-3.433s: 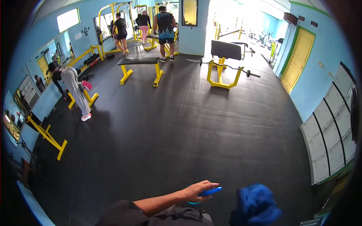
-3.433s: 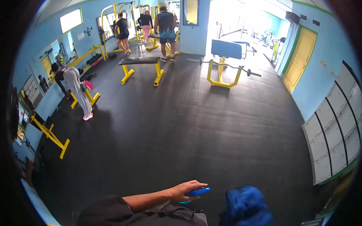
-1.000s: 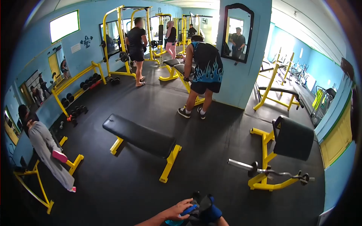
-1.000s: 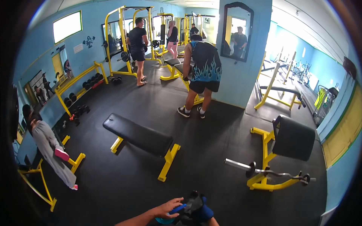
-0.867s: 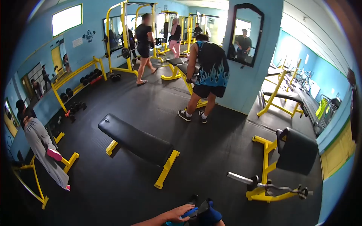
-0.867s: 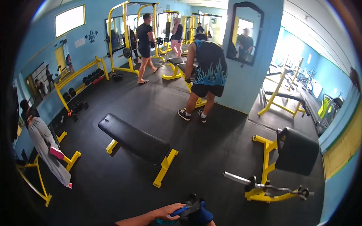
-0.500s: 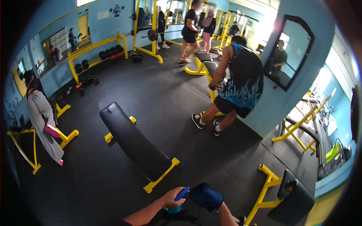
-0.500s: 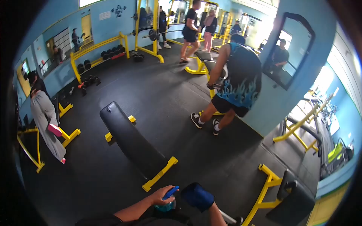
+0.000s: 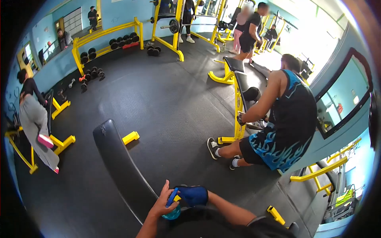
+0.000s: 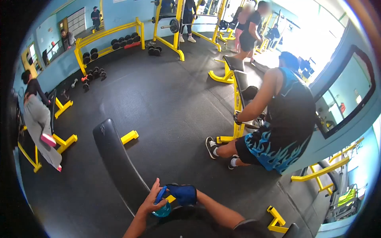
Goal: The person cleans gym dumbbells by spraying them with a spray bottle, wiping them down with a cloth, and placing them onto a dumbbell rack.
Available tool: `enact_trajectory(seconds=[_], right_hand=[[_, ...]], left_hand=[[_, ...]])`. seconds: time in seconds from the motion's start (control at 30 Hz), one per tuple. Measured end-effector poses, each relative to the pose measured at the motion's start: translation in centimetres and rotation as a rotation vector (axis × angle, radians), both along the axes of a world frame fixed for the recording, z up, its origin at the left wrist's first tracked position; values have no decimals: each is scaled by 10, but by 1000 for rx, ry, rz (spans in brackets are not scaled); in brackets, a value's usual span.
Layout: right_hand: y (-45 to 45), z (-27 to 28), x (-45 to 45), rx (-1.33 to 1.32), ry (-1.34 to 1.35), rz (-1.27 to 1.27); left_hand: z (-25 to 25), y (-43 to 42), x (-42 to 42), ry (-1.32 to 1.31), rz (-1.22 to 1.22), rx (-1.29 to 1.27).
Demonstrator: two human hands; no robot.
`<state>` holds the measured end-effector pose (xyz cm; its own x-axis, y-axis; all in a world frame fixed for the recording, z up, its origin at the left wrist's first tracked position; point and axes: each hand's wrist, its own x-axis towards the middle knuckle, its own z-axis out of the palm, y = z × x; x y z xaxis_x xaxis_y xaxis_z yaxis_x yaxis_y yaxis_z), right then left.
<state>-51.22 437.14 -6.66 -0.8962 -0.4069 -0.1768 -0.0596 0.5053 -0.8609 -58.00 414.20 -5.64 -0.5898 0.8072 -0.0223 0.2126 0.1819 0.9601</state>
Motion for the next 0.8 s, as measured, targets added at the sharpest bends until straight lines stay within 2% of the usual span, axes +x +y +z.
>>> enact_trajectory(seconds=[0.03,0.07,0.1,0.13,0.17,0.2,0.27,0.3,0.33,0.4,0.47,0.5,0.53,0.57,0.63,0.7,0.8], right_hand=[[10,30,-31,-137,-425,47],[20,24,-52,-152,-418,42],[30,5,-75,-389,-480,54],[40,-13,-99,-623,-542,71],[46,-25,-121,-716,-414,125],[49,-40,-147,-721,-428,154],[47,-51,-218,-179,-143,617],[54,-23,-251,-118,-228,604],[66,-29,-285,-117,-228,692],[91,-47,-355,-205,-363,421],[108,-59,-434,46,-349,17],[122,-59,-472,62,-333,-41],[135,-32,-519,87,-328,-104],[145,-14,-560,4,-209,-98],[156,40,-646,-8,-267,-156],[165,86,-723,-60,-256,-208],[176,96,-829,-212,-244,-308]], left_hand=[[11,10,-18,-141,-23,5],[22,21,-39,-280,-39,15],[29,25,-59,-137,-107,-86],[41,32,-76,-270,-89,-149],[32,35,-93,-217,-83,-170],[20,35,-107,-169,-60,-195],[22,42,-145,-275,3,-209],[22,49,-165,-375,29,-205],[16,55,-184,-380,117,-198],[3,69,-230,-376,234,-261],[8,78,-289,-330,376,-261],[15,82,-318,-297,482,-252],[22,87,-342,-273,581,-242],[24,90,-363,-304,597,-249],[25,97,-416,-27,784,-299],[40,103,-466,-5,837,-261],[40,104,-550,15,884,-223]])
